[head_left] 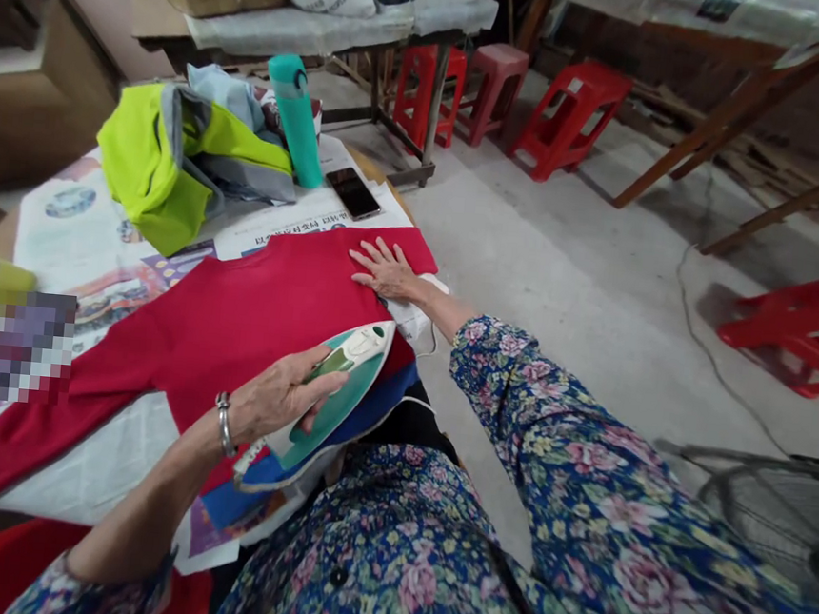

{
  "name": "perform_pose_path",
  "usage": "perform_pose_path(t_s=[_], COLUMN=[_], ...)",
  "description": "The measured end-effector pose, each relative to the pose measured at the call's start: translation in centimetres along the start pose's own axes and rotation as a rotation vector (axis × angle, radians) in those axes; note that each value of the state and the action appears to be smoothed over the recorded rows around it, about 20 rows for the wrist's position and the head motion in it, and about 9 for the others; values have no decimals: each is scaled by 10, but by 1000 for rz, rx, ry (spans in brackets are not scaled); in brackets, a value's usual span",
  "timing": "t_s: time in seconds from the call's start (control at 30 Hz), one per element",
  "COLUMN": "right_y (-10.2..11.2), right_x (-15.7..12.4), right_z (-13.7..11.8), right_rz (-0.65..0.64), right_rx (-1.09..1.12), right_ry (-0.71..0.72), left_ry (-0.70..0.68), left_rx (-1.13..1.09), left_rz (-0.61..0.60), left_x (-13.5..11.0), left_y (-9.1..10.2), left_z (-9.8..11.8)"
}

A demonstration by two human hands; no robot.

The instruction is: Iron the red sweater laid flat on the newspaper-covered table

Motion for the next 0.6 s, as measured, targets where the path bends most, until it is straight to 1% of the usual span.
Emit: perform_pose_path(t_s=[0.13,0.23,0.3,0.37,0.47,0.53,0.6], right_y=[-4,-3,-3,-4,-5,-6,-6], right_x=[2,4,5,5,6,5,3], right_z=[5,6,6,6,7,6,5], right_rz=[7,4,-2,0,33,44,49], right_rx=[6,0,-5,-4,-2,3,5], right_ry=[38,43,33,29,39,36,24], left_ry=[41,79,92,89,82,91,92], left_rx=[11,-5,-16,-19,-27,-31,-19], left_rz=[-87,-163,-165,-108,27,117,195], left_x=[-10,-23,-35,-47,-57,-54,-43], left_y=[-14,-24,-26,-20,-2,12,23], left_z=[-4,-8,-8,-5,2,4,4])
Point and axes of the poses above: each hand's wrist, its own x-axis towards the middle knuckle, its own y-axis out of the back of the hand, z = x × y, the point moved 5 cm from there along x, towards the middle knuckle, and after that the axes turned 9 degrees about -z, right-handed, at the moved point
